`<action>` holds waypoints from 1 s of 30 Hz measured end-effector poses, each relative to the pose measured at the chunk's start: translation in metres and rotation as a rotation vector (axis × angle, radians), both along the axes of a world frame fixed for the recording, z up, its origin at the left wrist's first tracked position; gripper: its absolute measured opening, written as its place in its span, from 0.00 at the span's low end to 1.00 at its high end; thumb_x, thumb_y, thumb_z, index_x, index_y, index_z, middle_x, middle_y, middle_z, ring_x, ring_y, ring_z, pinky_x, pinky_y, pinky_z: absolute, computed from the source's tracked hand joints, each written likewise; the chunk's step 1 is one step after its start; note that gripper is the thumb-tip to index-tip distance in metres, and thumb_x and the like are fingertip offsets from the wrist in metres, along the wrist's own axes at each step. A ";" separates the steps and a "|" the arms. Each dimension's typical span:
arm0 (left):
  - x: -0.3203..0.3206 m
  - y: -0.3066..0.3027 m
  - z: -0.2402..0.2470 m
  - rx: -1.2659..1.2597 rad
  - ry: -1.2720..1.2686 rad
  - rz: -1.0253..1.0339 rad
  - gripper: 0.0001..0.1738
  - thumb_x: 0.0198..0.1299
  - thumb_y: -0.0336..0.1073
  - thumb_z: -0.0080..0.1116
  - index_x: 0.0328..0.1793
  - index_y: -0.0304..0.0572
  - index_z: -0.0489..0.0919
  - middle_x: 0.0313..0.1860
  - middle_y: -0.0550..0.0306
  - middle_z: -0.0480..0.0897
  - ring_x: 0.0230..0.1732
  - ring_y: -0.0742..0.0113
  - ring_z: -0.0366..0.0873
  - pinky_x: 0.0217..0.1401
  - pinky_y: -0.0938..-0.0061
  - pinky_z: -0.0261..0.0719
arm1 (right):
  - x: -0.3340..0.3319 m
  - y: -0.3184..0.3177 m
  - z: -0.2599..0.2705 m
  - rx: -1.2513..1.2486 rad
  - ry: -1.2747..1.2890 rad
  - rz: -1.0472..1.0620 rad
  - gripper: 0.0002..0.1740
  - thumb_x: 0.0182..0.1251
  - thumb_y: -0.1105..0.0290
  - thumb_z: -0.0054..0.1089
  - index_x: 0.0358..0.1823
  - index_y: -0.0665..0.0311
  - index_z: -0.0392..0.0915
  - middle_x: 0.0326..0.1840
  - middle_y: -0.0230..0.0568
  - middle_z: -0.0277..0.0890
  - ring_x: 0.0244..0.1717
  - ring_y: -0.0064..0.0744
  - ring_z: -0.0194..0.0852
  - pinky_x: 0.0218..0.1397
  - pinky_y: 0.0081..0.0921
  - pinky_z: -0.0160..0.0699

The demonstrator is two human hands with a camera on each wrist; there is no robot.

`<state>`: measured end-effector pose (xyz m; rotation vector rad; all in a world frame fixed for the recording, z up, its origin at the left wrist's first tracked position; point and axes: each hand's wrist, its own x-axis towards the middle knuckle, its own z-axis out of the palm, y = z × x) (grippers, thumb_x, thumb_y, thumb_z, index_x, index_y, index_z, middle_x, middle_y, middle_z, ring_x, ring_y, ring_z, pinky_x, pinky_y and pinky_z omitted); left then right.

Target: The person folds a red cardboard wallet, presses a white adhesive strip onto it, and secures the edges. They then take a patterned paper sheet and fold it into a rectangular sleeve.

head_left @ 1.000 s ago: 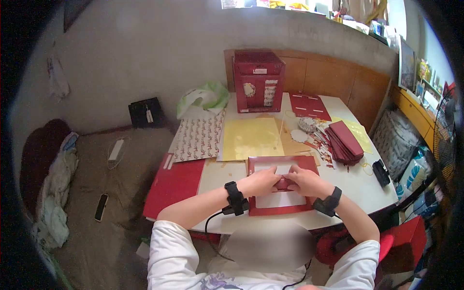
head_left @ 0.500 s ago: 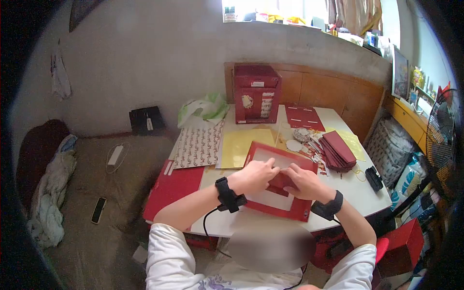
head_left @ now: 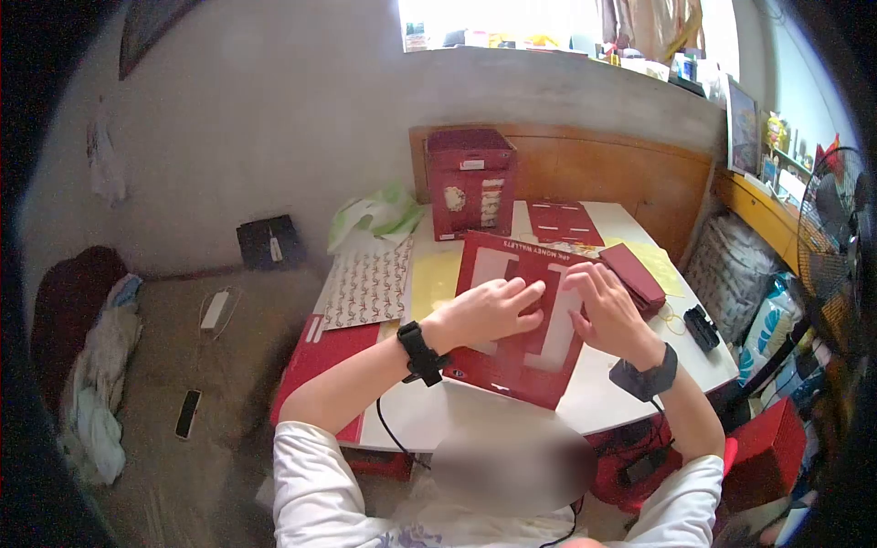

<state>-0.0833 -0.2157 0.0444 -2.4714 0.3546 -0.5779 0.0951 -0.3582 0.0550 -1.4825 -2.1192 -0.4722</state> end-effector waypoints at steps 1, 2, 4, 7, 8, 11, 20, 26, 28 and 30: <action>0.001 -0.004 0.001 0.001 0.003 -0.006 0.29 0.38 0.43 0.63 0.51 0.50 0.69 0.50 0.53 0.67 0.40 0.66 0.69 0.40 0.74 0.74 | -0.002 -0.002 0.005 0.056 -0.043 -0.010 0.27 0.43 0.82 0.55 0.50 0.64 0.62 0.50 0.45 0.63 0.51 0.46 0.61 0.55 0.38 0.63; 0.002 -0.007 0.001 0.037 0.057 -0.014 0.32 0.36 0.47 0.64 0.51 0.50 0.69 0.49 0.54 0.67 0.40 0.66 0.68 0.40 0.74 0.73 | -0.004 -0.003 0.008 0.111 -0.086 -0.018 0.30 0.42 0.82 0.55 0.52 0.63 0.61 0.52 0.45 0.62 0.54 0.46 0.59 0.58 0.39 0.60; 0.006 -0.011 -0.004 0.072 0.117 -0.027 0.35 0.33 0.50 0.65 0.52 0.50 0.68 0.48 0.56 0.68 0.40 0.66 0.68 0.40 0.75 0.73 | -0.005 -0.003 0.010 0.050 -0.086 -0.001 0.35 0.42 0.81 0.55 0.57 0.63 0.59 0.57 0.44 0.60 0.61 0.43 0.54 0.64 0.38 0.53; 0.015 -0.012 -0.012 0.174 0.121 -0.053 0.37 0.32 0.51 0.64 0.53 0.51 0.68 0.43 0.59 0.70 0.41 0.65 0.71 0.40 0.75 0.73 | -0.006 -0.001 0.009 -0.020 -0.235 0.053 0.41 0.40 0.77 0.57 0.63 0.62 0.56 0.61 0.43 0.59 0.67 0.39 0.49 0.71 0.36 0.44; 0.018 -0.012 -0.015 0.172 0.123 -0.059 0.37 0.32 0.51 0.64 0.53 0.51 0.68 0.43 0.59 0.70 0.41 0.65 0.71 0.40 0.75 0.73 | -0.006 0.000 0.007 -0.023 -0.231 0.049 0.41 0.40 0.77 0.57 0.63 0.62 0.56 0.61 0.43 0.59 0.67 0.39 0.49 0.71 0.36 0.44; 0.025 -0.011 -0.022 0.249 -0.109 -0.196 0.31 0.38 0.46 0.61 0.52 0.53 0.68 0.42 0.59 0.70 0.39 0.65 0.72 0.40 0.75 0.75 | -0.003 0.008 -0.005 -0.102 -0.214 0.116 0.37 0.43 0.75 0.54 0.61 0.63 0.58 0.55 0.42 0.66 0.62 0.38 0.59 0.68 0.35 0.50; 0.010 -0.014 -0.032 0.040 -0.062 -0.144 0.23 0.48 0.35 0.54 0.54 0.59 0.71 0.35 0.63 0.68 0.35 0.72 0.73 0.30 0.82 0.77 | 0.024 -0.010 -0.022 -0.145 -0.379 -0.105 0.18 0.45 0.73 0.55 0.42 0.62 0.70 0.40 0.39 0.68 0.50 0.39 0.66 0.58 0.34 0.60; -0.021 0.020 -0.040 -0.212 -0.086 0.085 0.20 0.50 0.34 0.56 0.52 0.45 0.74 0.40 0.56 0.72 0.40 0.63 0.74 0.42 0.71 0.76 | 0.092 -0.048 -0.055 -0.322 -0.268 -0.287 0.22 0.36 0.75 0.58 0.40 0.63 0.68 0.41 0.43 0.67 0.48 0.45 0.65 0.52 0.38 0.65; -0.036 0.029 -0.041 -0.270 -0.052 0.261 0.19 0.50 0.37 0.57 0.50 0.43 0.75 0.40 0.53 0.73 0.41 0.59 0.74 0.43 0.68 0.76 | 0.112 -0.063 -0.065 -0.376 -0.205 -0.272 0.22 0.35 0.78 0.58 0.38 0.64 0.68 0.39 0.44 0.67 0.46 0.46 0.66 0.49 0.37 0.67; -0.051 0.039 -0.045 -0.327 -0.019 0.433 0.18 0.51 0.39 0.57 0.48 0.40 0.75 0.40 0.50 0.73 0.42 0.56 0.73 0.44 0.65 0.75 | 0.134 -0.072 -0.081 -0.455 -0.124 -0.317 0.21 0.36 0.79 0.57 0.38 0.65 0.67 0.38 0.47 0.67 0.45 0.48 0.66 0.49 0.37 0.67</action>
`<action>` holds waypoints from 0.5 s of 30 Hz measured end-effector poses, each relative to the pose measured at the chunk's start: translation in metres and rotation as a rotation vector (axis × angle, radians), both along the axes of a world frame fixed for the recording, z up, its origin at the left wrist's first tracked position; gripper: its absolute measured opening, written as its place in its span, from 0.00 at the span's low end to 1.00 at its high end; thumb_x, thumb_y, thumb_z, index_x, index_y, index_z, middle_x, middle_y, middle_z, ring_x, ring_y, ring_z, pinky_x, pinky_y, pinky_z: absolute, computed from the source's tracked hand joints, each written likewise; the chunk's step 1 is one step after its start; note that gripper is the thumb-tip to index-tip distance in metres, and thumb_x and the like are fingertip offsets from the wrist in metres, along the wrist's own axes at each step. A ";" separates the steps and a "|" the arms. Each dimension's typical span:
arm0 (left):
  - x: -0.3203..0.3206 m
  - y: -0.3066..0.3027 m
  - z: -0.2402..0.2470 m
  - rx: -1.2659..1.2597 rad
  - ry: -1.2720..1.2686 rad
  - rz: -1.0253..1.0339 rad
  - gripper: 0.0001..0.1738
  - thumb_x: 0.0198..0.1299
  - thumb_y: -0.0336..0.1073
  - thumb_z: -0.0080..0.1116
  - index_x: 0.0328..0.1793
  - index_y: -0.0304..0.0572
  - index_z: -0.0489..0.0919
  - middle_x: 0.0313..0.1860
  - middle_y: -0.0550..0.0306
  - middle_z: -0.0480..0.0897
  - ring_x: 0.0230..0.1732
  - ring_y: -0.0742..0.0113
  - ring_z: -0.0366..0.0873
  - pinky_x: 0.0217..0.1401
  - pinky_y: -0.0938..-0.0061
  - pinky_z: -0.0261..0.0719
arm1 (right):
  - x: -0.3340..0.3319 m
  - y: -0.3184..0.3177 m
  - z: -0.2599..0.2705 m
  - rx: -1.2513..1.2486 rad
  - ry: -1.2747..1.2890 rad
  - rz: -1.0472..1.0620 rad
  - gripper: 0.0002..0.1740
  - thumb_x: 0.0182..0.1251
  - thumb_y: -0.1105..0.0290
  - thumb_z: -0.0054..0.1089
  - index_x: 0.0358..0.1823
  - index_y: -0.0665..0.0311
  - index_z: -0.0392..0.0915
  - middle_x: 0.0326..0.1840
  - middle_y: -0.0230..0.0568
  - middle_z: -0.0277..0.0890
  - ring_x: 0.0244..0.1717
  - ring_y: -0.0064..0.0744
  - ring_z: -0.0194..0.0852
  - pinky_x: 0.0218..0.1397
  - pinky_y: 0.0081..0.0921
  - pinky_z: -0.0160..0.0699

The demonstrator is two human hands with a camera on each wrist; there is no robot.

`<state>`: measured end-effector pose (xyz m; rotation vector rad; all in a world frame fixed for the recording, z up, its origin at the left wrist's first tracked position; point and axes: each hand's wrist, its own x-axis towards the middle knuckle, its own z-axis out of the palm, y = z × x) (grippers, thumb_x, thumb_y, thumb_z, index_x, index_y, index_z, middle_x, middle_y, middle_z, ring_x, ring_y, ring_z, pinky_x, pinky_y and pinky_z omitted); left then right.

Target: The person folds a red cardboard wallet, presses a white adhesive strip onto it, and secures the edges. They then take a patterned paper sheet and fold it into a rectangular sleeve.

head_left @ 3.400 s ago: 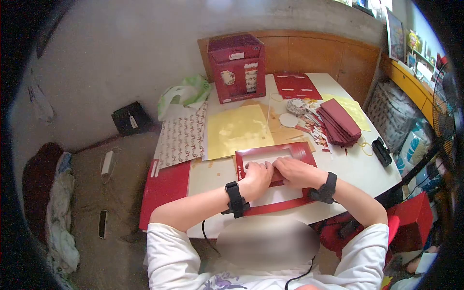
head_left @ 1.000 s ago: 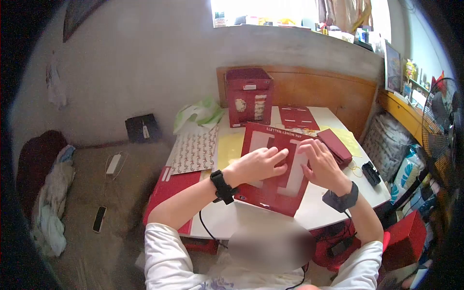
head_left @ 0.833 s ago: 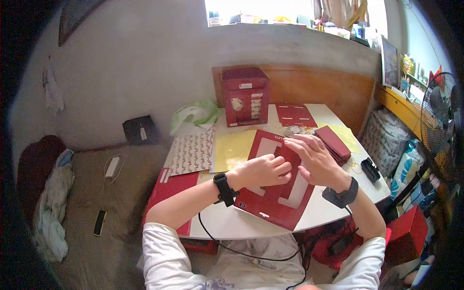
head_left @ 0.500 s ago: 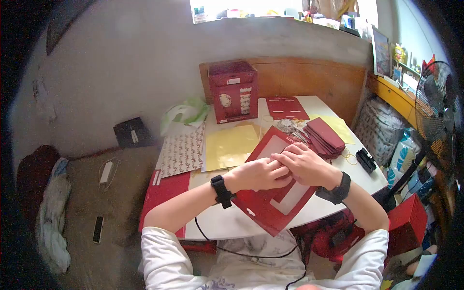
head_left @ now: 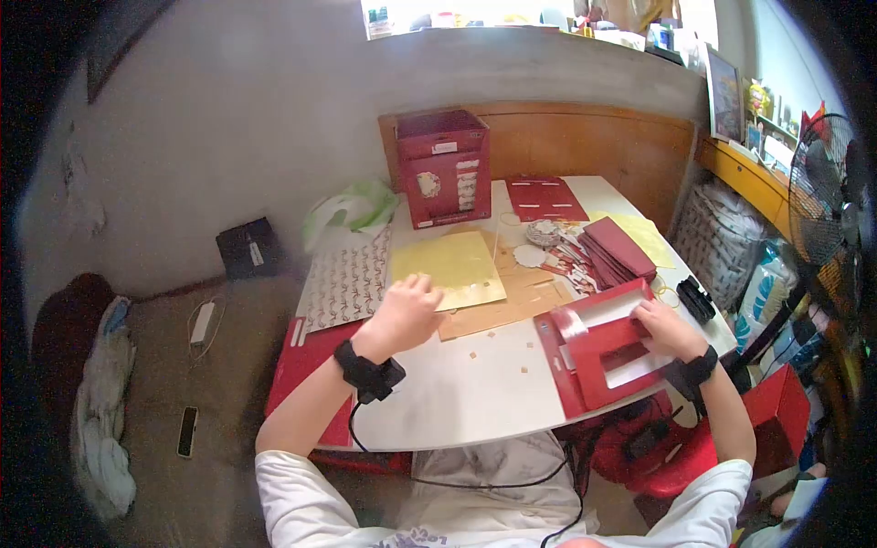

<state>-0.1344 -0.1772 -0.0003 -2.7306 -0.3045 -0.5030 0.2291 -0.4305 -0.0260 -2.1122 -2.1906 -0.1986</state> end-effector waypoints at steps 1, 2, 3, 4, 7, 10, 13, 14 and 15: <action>-0.008 0.006 -0.003 -0.091 0.044 0.139 0.19 0.51 0.42 0.57 0.45 0.38 0.76 0.40 0.47 0.74 0.43 0.53 0.73 0.45 0.64 0.75 | 0.003 -0.004 -0.003 0.000 -0.002 0.006 0.21 0.36 0.79 0.57 0.38 0.65 0.67 0.38 0.47 0.67 0.45 0.48 0.66 0.49 0.37 0.67; -0.016 0.011 -0.006 -0.183 0.087 0.278 0.20 0.51 0.45 0.57 0.43 0.35 0.77 0.41 0.44 0.75 0.44 0.49 0.73 0.46 0.63 0.74 | 0.004 -0.008 -0.004 0.009 0.034 -0.046 0.20 0.36 0.79 0.56 0.37 0.66 0.67 0.39 0.49 0.67 0.45 0.50 0.66 0.50 0.37 0.67; -0.022 0.016 -0.007 -0.183 0.086 0.285 0.20 0.51 0.45 0.57 0.43 0.35 0.77 0.41 0.44 0.75 0.44 0.49 0.73 0.46 0.63 0.74 | 0.005 -0.011 -0.004 0.017 0.071 -0.098 0.19 0.37 0.80 0.56 0.37 0.67 0.66 0.39 0.51 0.68 0.45 0.51 0.66 0.50 0.37 0.67; -0.027 0.021 -0.007 -0.247 0.142 0.391 0.22 0.51 0.48 0.57 0.39 0.34 0.78 0.39 0.42 0.76 0.43 0.47 0.74 0.45 0.61 0.74 | 0.007 -0.014 -0.005 0.018 0.071 -0.090 0.19 0.37 0.80 0.56 0.37 0.67 0.66 0.39 0.51 0.68 0.45 0.51 0.66 0.50 0.37 0.67; -0.043 0.031 -0.009 -0.370 0.208 0.541 0.24 0.50 0.51 0.55 0.34 0.32 0.79 0.34 0.39 0.78 0.39 0.45 0.76 0.43 0.60 0.75 | 0.009 -0.021 -0.004 -0.066 0.127 -0.190 0.17 0.39 0.81 0.53 0.36 0.69 0.65 0.40 0.54 0.68 0.45 0.54 0.66 0.49 0.40 0.68; -0.055 0.040 -0.013 -0.442 0.213 0.597 0.26 0.49 0.54 0.54 0.32 0.33 0.80 0.31 0.40 0.79 0.35 0.45 0.78 0.41 0.59 0.76 | 0.028 -0.021 -0.021 -0.021 0.023 -0.251 0.16 0.40 0.79 0.53 0.35 0.68 0.65 0.37 0.53 0.67 0.43 0.54 0.66 0.47 0.39 0.68; -0.065 0.062 -0.031 -0.444 0.223 0.620 0.26 0.48 0.55 0.54 0.32 0.33 0.80 0.30 0.40 0.80 0.34 0.45 0.78 0.41 0.59 0.76 | 0.030 -0.020 -0.021 -0.045 -0.106 -0.307 0.16 0.38 0.83 0.52 0.34 0.70 0.67 0.38 0.54 0.68 0.41 0.53 0.69 0.45 0.40 0.72; -0.070 0.071 -0.038 -0.427 0.235 0.614 0.27 0.48 0.55 0.54 0.33 0.33 0.80 0.31 0.40 0.80 0.35 0.46 0.78 0.42 0.59 0.76 | 0.035 -0.020 -0.027 -0.055 -0.152 -0.331 0.16 0.36 0.83 0.53 0.33 0.70 0.67 0.38 0.53 0.69 0.41 0.52 0.70 0.44 0.40 0.72; -0.069 0.068 -0.034 -0.479 0.235 0.655 0.28 0.48 0.56 0.53 0.34 0.32 0.80 0.32 0.39 0.80 0.36 0.45 0.78 0.42 0.60 0.76 | 0.036 -0.018 -0.029 -0.104 -0.209 -0.342 0.18 0.34 0.82 0.56 0.34 0.68 0.68 0.38 0.51 0.69 0.42 0.49 0.70 0.43 0.38 0.72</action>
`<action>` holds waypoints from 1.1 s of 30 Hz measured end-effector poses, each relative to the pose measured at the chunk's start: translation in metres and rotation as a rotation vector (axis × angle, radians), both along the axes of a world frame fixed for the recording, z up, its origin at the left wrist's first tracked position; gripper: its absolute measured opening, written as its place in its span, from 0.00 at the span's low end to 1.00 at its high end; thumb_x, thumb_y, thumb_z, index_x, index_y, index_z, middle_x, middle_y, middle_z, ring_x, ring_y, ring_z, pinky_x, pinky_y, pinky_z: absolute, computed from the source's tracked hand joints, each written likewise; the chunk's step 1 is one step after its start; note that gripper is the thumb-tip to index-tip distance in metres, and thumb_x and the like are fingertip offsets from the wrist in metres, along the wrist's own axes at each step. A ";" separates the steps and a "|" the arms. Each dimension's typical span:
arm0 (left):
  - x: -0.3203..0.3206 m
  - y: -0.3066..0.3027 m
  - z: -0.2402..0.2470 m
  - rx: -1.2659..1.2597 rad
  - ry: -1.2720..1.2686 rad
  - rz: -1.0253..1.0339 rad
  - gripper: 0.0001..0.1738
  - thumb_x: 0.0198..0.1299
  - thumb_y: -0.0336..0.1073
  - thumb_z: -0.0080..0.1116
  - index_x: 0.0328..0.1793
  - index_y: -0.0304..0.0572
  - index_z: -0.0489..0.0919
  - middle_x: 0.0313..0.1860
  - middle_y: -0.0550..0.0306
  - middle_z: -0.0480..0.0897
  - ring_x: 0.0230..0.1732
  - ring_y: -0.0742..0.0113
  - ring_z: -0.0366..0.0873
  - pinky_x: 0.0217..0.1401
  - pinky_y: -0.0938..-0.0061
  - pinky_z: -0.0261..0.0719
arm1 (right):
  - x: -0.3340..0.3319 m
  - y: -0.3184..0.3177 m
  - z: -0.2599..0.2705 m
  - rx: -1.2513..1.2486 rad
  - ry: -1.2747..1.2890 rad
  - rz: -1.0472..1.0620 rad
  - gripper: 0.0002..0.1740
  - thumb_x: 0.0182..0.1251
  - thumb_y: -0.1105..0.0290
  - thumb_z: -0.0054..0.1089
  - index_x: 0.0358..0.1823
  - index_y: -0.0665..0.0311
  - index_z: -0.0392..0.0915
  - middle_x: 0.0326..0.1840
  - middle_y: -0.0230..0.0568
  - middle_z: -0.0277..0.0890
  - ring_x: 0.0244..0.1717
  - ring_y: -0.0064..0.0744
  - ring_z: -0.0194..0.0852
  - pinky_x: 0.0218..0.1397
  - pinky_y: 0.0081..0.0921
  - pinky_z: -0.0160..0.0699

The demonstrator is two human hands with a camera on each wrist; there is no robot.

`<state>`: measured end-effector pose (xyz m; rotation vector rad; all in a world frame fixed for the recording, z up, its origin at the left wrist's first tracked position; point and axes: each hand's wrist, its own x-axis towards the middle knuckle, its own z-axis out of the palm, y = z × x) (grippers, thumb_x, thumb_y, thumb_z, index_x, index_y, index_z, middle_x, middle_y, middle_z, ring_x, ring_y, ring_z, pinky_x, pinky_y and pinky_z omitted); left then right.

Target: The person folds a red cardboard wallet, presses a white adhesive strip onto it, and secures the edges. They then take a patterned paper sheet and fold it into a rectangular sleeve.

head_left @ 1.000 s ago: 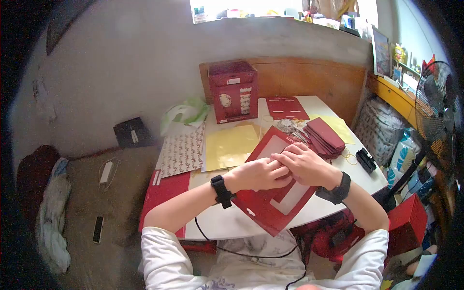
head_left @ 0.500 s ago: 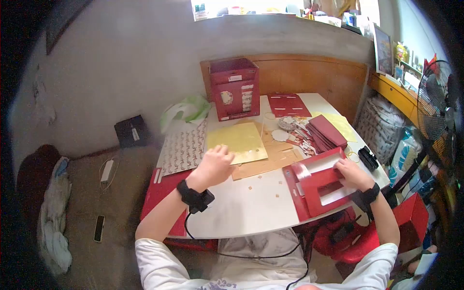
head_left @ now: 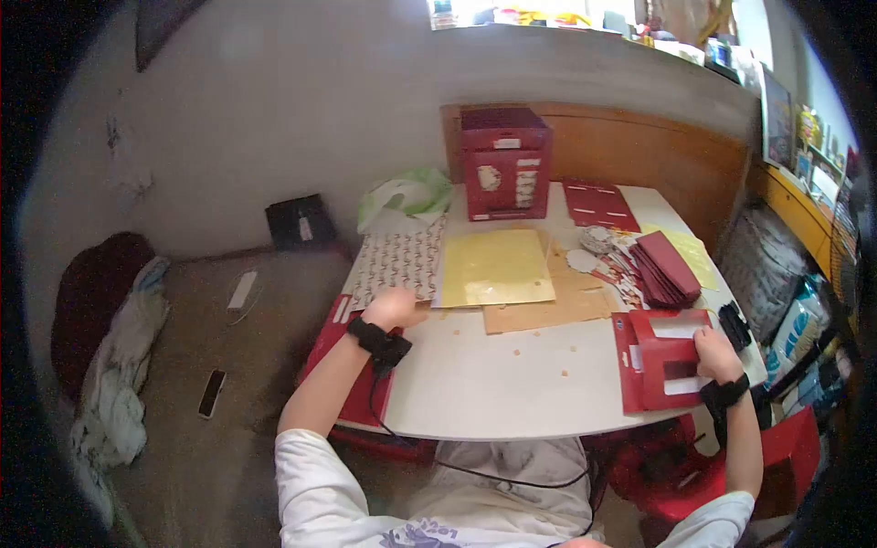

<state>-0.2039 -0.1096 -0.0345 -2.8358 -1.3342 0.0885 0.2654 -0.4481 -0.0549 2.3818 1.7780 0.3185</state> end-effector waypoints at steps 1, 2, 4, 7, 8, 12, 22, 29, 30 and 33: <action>0.000 -0.001 0.002 0.001 0.001 0.026 0.28 0.48 0.56 0.53 0.34 0.32 0.80 0.32 0.39 0.80 0.36 0.45 0.78 0.42 0.60 0.76 | -0.016 0.004 0.011 -0.027 -0.011 -0.018 0.19 0.34 0.81 0.57 0.34 0.67 0.68 0.37 0.49 0.69 0.44 0.48 0.69 0.46 0.37 0.71; 0.001 -0.002 0.003 0.008 -0.049 0.041 0.29 0.48 0.56 0.54 0.33 0.31 0.80 0.32 0.38 0.80 0.36 0.44 0.78 0.42 0.59 0.76 | -0.034 0.006 0.025 -0.024 -0.012 0.030 0.19 0.36 0.81 0.56 0.36 0.67 0.68 0.38 0.49 0.69 0.45 0.48 0.69 0.47 0.38 0.70; 0.003 0.002 0.002 0.011 -0.093 0.071 0.30 0.48 0.56 0.55 0.33 0.29 0.80 0.32 0.36 0.79 0.36 0.44 0.78 0.42 0.59 0.76 | -0.064 0.023 0.039 -0.027 -0.007 0.093 0.19 0.37 0.81 0.55 0.37 0.67 0.68 0.39 0.49 0.69 0.46 0.48 0.68 0.48 0.38 0.69; 0.009 0.030 -0.023 0.041 -0.063 0.037 0.31 0.47 0.55 0.58 0.39 0.26 0.77 0.37 0.36 0.79 0.39 0.43 0.78 0.44 0.59 0.76 | -0.096 0.050 0.045 0.212 0.169 0.412 0.20 0.41 0.80 0.54 0.41 0.68 0.69 0.42 0.49 0.70 0.47 0.48 0.67 0.51 0.38 0.67; 0.011 0.040 -0.035 0.106 -0.090 -0.002 0.32 0.46 0.54 0.58 0.42 0.26 0.76 0.42 0.35 0.77 0.42 0.44 0.76 0.47 0.58 0.75 | -0.111 0.061 0.047 0.204 0.230 0.485 0.20 0.43 0.79 0.54 0.43 0.68 0.69 0.44 0.50 0.70 0.48 0.48 0.67 0.52 0.37 0.67; 0.023 0.034 -0.026 0.148 -0.036 -0.070 0.32 0.46 0.50 0.61 0.47 0.26 0.72 0.46 0.38 0.75 0.43 0.46 0.76 0.48 0.61 0.74 | -0.161 0.091 0.056 0.127 0.377 0.595 0.21 0.51 0.71 0.58 0.48 0.67 0.69 0.46 0.49 0.70 0.50 0.48 0.67 0.54 0.36 0.66; 0.006 0.051 -0.025 0.080 -0.239 -0.209 0.19 0.51 0.47 0.57 0.33 0.34 0.77 0.33 0.44 0.78 0.37 0.44 0.75 0.41 0.58 0.72 | -0.189 0.148 0.048 0.153 0.722 0.822 0.18 0.58 0.67 0.56 0.48 0.66 0.69 0.45 0.51 0.73 0.49 0.49 0.70 0.51 0.36 0.70; 0.000 0.050 -0.016 0.081 -0.212 -0.204 0.19 0.51 0.49 0.57 0.34 0.38 0.77 0.30 0.46 0.78 0.37 0.46 0.75 0.41 0.59 0.71 | -0.195 0.169 0.032 0.154 0.849 0.891 0.16 0.60 0.68 0.56 0.48 0.65 0.71 0.45 0.45 0.75 0.47 0.42 0.73 0.49 0.33 0.72; -0.003 0.051 -0.017 0.075 -0.257 -0.236 0.18 0.51 0.49 0.57 0.35 0.40 0.78 0.32 0.47 0.78 0.37 0.47 0.75 0.41 0.60 0.71 | -0.194 0.172 0.028 0.139 0.889 0.901 0.16 0.60 0.68 0.56 0.48 0.65 0.71 0.44 0.44 0.76 0.46 0.41 0.74 0.48 0.31 0.72; -0.006 0.055 -0.017 0.043 -0.273 -0.265 0.18 0.52 0.50 0.57 0.38 0.42 0.79 0.34 0.48 0.79 0.38 0.48 0.76 0.41 0.61 0.72 | -0.190 0.174 0.027 0.099 0.975 0.885 0.15 0.61 0.67 0.55 0.48 0.64 0.72 0.43 0.42 0.76 0.45 0.38 0.75 0.47 0.29 0.73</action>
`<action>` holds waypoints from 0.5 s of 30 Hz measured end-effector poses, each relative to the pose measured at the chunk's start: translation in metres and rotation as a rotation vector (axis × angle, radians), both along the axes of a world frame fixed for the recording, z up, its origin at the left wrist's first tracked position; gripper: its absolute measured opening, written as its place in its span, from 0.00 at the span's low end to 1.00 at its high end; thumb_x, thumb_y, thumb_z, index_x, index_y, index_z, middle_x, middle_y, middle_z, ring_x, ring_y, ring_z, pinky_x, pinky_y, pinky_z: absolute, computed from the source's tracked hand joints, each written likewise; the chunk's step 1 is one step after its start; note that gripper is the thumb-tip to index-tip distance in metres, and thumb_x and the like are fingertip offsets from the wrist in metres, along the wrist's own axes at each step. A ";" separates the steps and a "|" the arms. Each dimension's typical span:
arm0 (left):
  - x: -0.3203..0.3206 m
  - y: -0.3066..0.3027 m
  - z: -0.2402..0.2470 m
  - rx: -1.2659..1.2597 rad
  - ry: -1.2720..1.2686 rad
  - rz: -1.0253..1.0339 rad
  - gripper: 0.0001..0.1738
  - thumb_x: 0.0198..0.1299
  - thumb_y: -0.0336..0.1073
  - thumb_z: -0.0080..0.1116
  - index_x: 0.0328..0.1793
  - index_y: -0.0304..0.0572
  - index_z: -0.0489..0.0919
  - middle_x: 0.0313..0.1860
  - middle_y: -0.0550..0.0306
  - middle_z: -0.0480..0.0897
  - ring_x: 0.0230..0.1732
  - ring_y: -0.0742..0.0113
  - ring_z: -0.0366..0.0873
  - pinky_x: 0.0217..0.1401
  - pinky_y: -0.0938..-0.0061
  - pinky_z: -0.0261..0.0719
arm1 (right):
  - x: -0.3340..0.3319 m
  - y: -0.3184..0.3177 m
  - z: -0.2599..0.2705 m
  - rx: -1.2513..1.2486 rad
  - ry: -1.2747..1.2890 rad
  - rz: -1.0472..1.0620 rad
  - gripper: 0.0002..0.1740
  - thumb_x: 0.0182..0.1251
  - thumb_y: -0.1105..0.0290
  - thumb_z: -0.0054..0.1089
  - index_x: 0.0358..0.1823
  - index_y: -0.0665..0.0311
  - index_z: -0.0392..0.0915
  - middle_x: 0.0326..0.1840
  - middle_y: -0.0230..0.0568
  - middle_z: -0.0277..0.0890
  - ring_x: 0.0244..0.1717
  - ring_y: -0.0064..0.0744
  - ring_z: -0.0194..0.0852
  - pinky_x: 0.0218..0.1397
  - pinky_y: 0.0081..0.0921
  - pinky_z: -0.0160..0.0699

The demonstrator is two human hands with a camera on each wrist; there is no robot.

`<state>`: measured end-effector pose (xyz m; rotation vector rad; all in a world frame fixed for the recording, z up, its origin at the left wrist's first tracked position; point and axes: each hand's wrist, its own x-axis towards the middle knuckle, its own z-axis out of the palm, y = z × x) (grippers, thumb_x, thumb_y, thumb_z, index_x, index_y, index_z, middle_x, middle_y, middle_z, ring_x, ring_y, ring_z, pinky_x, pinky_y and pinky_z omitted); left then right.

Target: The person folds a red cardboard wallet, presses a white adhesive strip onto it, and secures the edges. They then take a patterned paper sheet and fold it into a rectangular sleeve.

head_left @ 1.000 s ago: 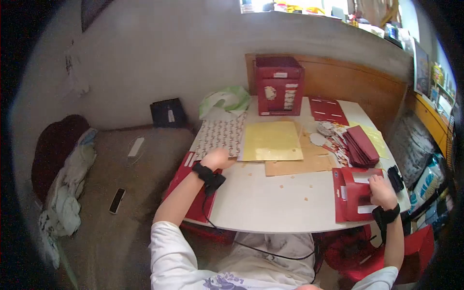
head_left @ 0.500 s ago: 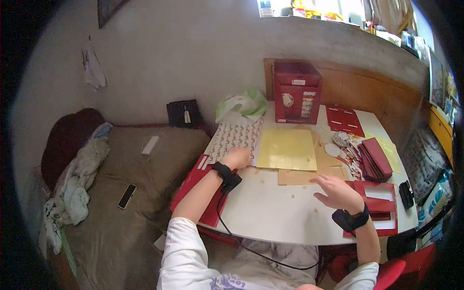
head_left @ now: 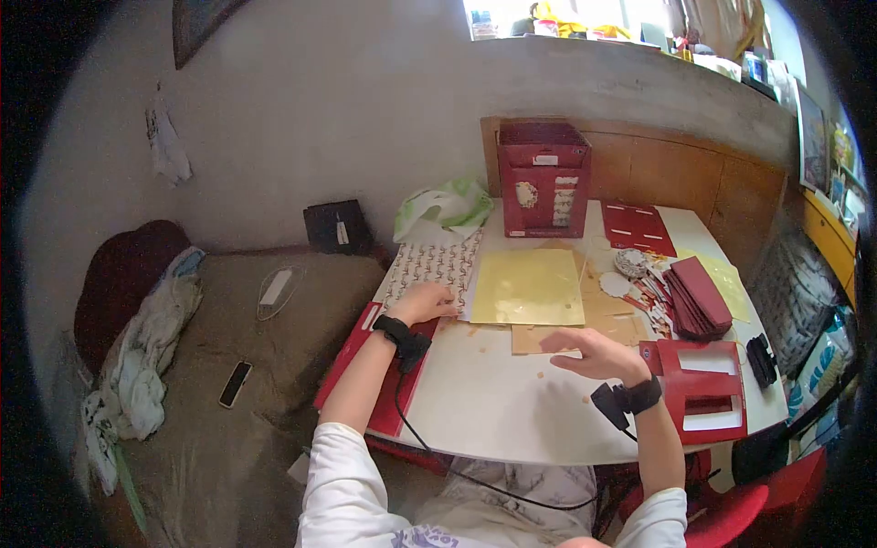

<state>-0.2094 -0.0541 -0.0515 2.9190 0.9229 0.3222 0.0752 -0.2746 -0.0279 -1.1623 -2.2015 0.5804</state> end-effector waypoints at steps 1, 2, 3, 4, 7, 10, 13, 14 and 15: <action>0.000 0.000 0.001 -0.020 0.030 0.004 0.19 0.52 0.50 0.57 0.39 0.43 0.80 0.35 0.48 0.80 0.38 0.48 0.76 0.41 0.62 0.72 | 0.001 0.000 0.000 -0.047 0.025 0.000 0.15 0.61 0.67 0.55 0.48 0.64 0.72 0.43 0.41 0.77 0.44 0.36 0.75 0.47 0.28 0.73; 0.000 0.000 0.002 -0.021 0.037 -0.001 0.19 0.52 0.50 0.57 0.39 0.43 0.80 0.35 0.48 0.80 0.38 0.48 0.76 0.41 0.62 0.72 | 0.001 0.000 0.000 -0.048 0.032 -0.005 0.15 0.61 0.67 0.55 0.48 0.64 0.72 0.43 0.41 0.77 0.44 0.36 0.75 0.47 0.28 0.73; -0.001 -0.003 0.003 -0.016 0.025 0.006 0.19 0.52 0.50 0.57 0.39 0.43 0.80 0.36 0.48 0.80 0.39 0.49 0.76 0.41 0.62 0.72 | 0.001 -0.001 0.001 -0.079 0.062 -0.003 0.14 0.62 0.66 0.55 0.46 0.66 0.71 0.42 0.43 0.76 0.44 0.36 0.75 0.47 0.28 0.73; 0.000 -0.006 0.006 -0.009 0.012 0.014 0.19 0.52 0.50 0.57 0.40 0.43 0.80 0.36 0.48 0.80 0.39 0.49 0.76 0.42 0.62 0.73 | 0.001 -0.001 0.000 -0.109 0.092 -0.001 0.14 0.62 0.66 0.54 0.45 0.68 0.71 0.42 0.45 0.76 0.44 0.36 0.76 0.47 0.28 0.74; 0.001 -0.009 0.008 -0.018 0.024 0.065 0.20 0.52 0.51 0.57 0.41 0.43 0.80 0.37 0.48 0.81 0.40 0.50 0.77 0.43 0.63 0.73 | 0.002 -0.001 -0.005 -0.084 0.066 -0.019 0.14 0.63 0.66 0.54 0.45 0.68 0.71 0.41 0.45 0.76 0.44 0.35 0.76 0.47 0.28 0.74; 0.001 -0.007 0.006 0.010 0.038 0.073 0.20 0.51 0.51 0.58 0.42 0.43 0.80 0.39 0.50 0.81 0.41 0.51 0.77 0.45 0.64 0.74 | 0.003 -0.001 -0.011 -0.073 0.083 -0.029 0.14 0.62 0.66 0.54 0.45 0.68 0.71 0.41 0.45 0.76 0.43 0.35 0.76 0.46 0.28 0.75; 0.000 -0.002 0.000 0.038 0.048 0.068 0.20 0.50 0.50 0.59 0.43 0.44 0.81 0.41 0.50 0.81 0.42 0.51 0.77 0.46 0.64 0.74 | 0.004 0.002 -0.015 -0.084 0.079 -0.027 0.14 0.62 0.66 0.55 0.45 0.68 0.71 0.41 0.45 0.76 0.43 0.35 0.76 0.46 0.28 0.75; -0.001 0.001 -0.002 0.041 0.049 0.066 0.20 0.50 0.50 0.59 0.43 0.44 0.81 0.41 0.50 0.81 0.42 0.51 0.77 0.46 0.64 0.74 | 0.004 0.002 -0.014 -0.081 0.081 -0.029 0.14 0.62 0.66 0.55 0.45 0.68 0.71 0.41 0.45 0.76 0.43 0.35 0.76 0.46 0.28 0.75; -0.002 0.001 -0.004 0.051 0.010 0.047 0.20 0.49 0.51 0.59 0.41 0.45 0.81 0.38 0.50 0.81 0.41 0.51 0.77 0.44 0.63 0.73 | 0.004 0.002 -0.014 -0.101 0.080 -0.028 0.14 0.63 0.66 0.54 0.46 0.66 0.71 0.41 0.42 0.77 0.44 0.33 0.76 0.47 0.28 0.74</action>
